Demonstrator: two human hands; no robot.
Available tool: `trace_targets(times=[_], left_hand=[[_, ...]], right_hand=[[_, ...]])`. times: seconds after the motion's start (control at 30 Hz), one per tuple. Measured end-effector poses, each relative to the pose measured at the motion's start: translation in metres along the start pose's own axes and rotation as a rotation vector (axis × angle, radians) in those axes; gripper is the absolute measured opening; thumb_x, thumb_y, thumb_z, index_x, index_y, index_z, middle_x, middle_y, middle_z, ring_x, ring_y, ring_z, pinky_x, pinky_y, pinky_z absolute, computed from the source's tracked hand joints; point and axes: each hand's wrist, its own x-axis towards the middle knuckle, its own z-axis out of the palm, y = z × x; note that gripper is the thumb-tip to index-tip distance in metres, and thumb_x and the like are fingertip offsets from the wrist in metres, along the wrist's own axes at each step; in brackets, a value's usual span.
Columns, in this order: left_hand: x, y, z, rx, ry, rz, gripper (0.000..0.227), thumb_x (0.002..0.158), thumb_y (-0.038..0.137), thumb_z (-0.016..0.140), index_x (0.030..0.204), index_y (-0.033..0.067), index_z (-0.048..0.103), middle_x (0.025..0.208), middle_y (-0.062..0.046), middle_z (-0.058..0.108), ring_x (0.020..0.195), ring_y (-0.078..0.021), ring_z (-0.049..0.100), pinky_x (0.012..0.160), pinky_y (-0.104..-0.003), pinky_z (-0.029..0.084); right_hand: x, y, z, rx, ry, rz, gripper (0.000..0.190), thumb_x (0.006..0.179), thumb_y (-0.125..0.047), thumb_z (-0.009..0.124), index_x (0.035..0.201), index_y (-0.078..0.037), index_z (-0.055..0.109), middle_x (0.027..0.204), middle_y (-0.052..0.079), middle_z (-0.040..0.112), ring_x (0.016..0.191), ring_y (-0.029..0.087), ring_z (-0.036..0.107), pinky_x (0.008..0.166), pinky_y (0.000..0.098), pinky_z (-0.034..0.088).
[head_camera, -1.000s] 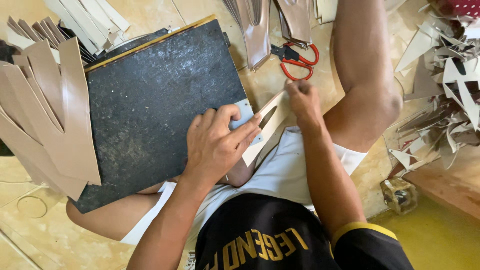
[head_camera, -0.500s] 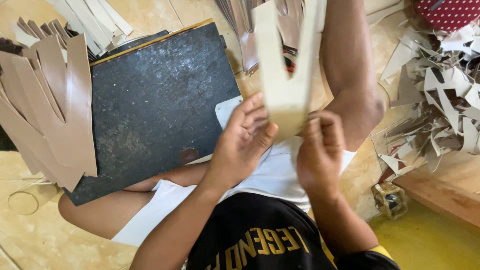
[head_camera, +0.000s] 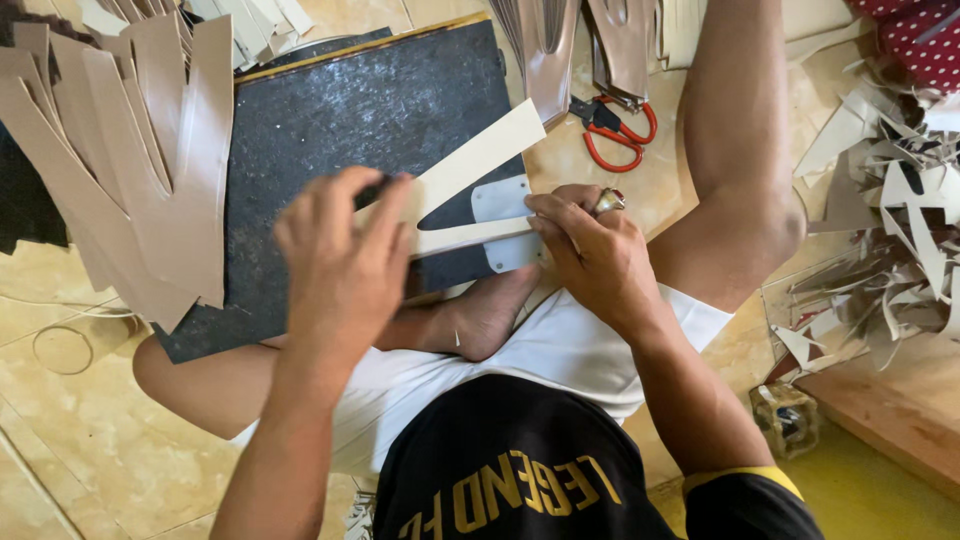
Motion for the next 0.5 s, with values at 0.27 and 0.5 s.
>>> trace_targets(times=[0.27, 0.5], left_hand=[[0.002, 0.036, 0.055, -0.462, -0.13, 0.034, 0.028, 0.089, 0.014, 0.076, 0.117, 0.0078, 0.074, 0.111, -0.004, 0.06, 0.103, -0.0261, 0.06, 0.085, -0.042, 0.046], [0.007, 0.033, 0.055, -0.538, -0.176, -0.02, 0.021, 0.087, 0.015, 0.077, 0.108, 0.0112, 0.076, 0.108, -0.002, 0.061, 0.099, -0.027, 0.058, 0.086, -0.042, 0.047]], right_hand=[[0.007, 0.002, -0.007, -0.103, -0.051, -0.121, 0.017, 0.094, -0.005, 0.074, 0.112, -0.008, 0.075, 0.099, 0.01, 0.073, 0.085, 0.027, 0.071, 0.076, 0.0378, 0.055], [0.011, 0.006, -0.015, -0.133, -0.091, -0.141, 0.017, 0.092, -0.007, 0.076, 0.108, -0.011, 0.077, 0.1, 0.004, 0.073, 0.089, 0.024, 0.071, 0.08, 0.0357, 0.054]])
